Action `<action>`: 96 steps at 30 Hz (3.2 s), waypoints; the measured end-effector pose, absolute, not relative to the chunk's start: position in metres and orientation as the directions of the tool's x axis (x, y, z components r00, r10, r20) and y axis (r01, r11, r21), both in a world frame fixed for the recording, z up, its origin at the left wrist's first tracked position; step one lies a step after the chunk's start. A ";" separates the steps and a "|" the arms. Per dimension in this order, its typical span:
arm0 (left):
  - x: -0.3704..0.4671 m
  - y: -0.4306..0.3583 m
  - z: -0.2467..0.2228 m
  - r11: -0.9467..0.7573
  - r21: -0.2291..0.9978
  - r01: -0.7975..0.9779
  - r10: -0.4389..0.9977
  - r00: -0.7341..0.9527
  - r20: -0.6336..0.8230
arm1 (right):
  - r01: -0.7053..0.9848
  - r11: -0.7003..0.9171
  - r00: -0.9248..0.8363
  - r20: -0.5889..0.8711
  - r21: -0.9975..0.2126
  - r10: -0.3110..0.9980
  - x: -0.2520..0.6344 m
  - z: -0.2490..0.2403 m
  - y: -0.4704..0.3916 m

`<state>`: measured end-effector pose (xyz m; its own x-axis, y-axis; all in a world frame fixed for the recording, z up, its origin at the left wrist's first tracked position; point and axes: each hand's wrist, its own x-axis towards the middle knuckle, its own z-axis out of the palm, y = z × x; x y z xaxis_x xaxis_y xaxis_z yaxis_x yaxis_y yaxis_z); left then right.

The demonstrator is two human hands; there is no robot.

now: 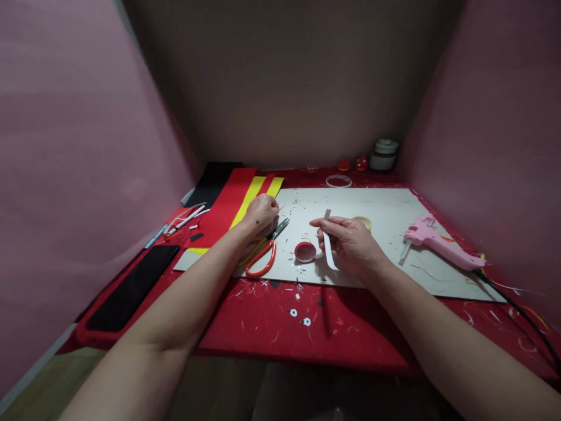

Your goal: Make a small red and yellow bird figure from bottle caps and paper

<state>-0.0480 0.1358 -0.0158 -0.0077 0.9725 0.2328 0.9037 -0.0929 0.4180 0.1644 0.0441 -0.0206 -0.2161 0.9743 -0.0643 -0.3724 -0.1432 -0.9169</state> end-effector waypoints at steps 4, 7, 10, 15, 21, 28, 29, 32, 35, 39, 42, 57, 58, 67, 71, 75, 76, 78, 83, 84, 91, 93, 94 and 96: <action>-0.067 0.122 0.010 -0.119 0.530 0.840 0.950 -0.060 0.308 | -0.407 -0.193 -0.305 -0.067 -0.893 0.950 0.164 -0.020 0.042; -0.089 0.107 0.030 -0.172 0.823 0.541 0.955 -0.115 0.274 | -0.424 -0.225 -0.360 -0.065 -0.877 0.931 0.162 -0.020 0.040; -0.109 0.095 0.038 -0.144 0.968 0.208 0.967 -0.179 0.182 | -0.431 -0.257 -0.424 -0.057 -0.865 0.904 0.161 -0.020 0.038; -0.123 0.089 0.034 -0.197 0.980 -0.001 0.948 -0.255 0.190 | -0.372 -0.253 -0.456 -0.061 -0.893 0.888 0.158 -0.016 0.036; -0.115 0.073 0.043 -0.250 0.944 0.215 0.961 -0.064 0.269 | -0.302 -0.240 -0.463 -0.078 -0.923 0.883 0.147 -0.008 0.041; -0.088 0.041 0.061 -0.215 0.810 0.545 0.868 0.488 -0.097 | -0.041 -0.214 -0.480 -0.169 -0.976 0.861 0.137 0.005 0.031; -0.083 0.039 0.060 -0.228 0.806 0.545 0.843 0.525 -0.117 | -0.010 -0.206 -0.473 -0.177 -0.979 0.863 0.136 0.006 0.029; -0.071 0.034 0.059 -0.247 0.796 0.552 0.807 0.572 -0.146 | 0.041 -0.199 -0.461 -0.195 -0.979 0.866 0.133 0.004 0.024; -0.062 0.029 0.058 -0.297 0.765 0.571 0.808 0.577 -0.116 | 0.082 -0.188 -0.457 -0.204 -0.979 0.866 0.131 0.001 0.020; -0.056 0.024 0.055 -0.321 0.747 0.583 0.808 0.580 -0.105 | 0.153 -0.157 -0.452 -0.210 -0.976 0.867 0.130 -0.002 0.018; -0.054 0.024 0.051 -0.324 0.713 0.622 0.818 0.563 -0.119 | 0.177 -0.142 -0.478 -0.211 -0.974 0.853 0.130 -0.003 0.018; -0.051 0.029 0.044 -0.281 0.678 0.679 0.863 0.488 -0.131 | 0.136 -0.226 -0.523 -0.264 -0.965 0.811 0.136 -0.003 0.017; -0.051 0.029 0.045 -0.268 0.679 0.683 0.865 0.481 -0.143 | 0.138 -0.214 -0.529 -0.255 -0.967 0.810 0.136 -0.003 0.017; -0.053 0.031 0.043 -0.317 0.613 0.723 0.857 0.496 -0.141 | 0.247 -0.136 -0.526 -0.250 -0.959 0.813 0.136 -0.009 0.017; -0.050 0.032 0.044 -0.403 0.498 0.768 0.838 0.528 -0.136 | 0.271 -0.120 -0.544 -0.255 -0.955 0.799 0.137 -0.010 0.018; -0.051 0.032 0.044 -0.464 0.406 0.787 0.803 0.568 -0.182 | 0.332 -0.098 -0.554 -0.278 -0.938 0.785 0.138 -0.008 0.017; -0.052 0.033 0.043 -0.471 0.394 0.789 0.802 0.570 -0.182 | 0.338 -0.094 -0.552 -0.278 -0.937 0.786 0.138 -0.008 0.017; -0.053 0.033 0.042 -0.484 0.373 0.791 0.801 0.573 -0.175 | 0.343 -0.089 -0.554 -0.277 -0.935 0.785 0.138 -0.008 0.017; -0.051 0.032 0.042 -0.511 0.315 0.800 0.802 0.576 -0.160 | 0.347 -0.089 -0.550 -0.280 -0.933 0.787 0.137 -0.009 0.017; -0.050 0.032 0.042 -0.513 0.311 0.800 0.802 0.576 -0.160 | 0.348 -0.087 -0.551 -0.279 -0.933 0.786 0.137 -0.009 0.017; -0.051 0.032 0.041 -0.514 0.313 0.799 0.799 0.578 -0.165 | 0.335 -0.106 -0.540 -0.283 -0.936 0.792 0.136 -0.006 0.015; -0.051 0.032 0.040 -0.517 0.309 0.799 0.801 0.578 -0.155 | 0.328 -0.105 -0.537 -0.277 -0.939 0.797 0.135 -0.006 0.015; -0.051 0.032 0.040 -0.518 0.305 0.799 0.803 0.578 -0.149 | 0.325 -0.099 -0.536 -0.269 -0.941 0.800 0.135 -0.007 0.014; -0.051 0.032 0.041 -0.521 0.310 0.795 0.800 0.582 -0.147 | 0.320 -0.082 -0.526 -0.249 -0.944 0.813 0.135 -0.007 0.014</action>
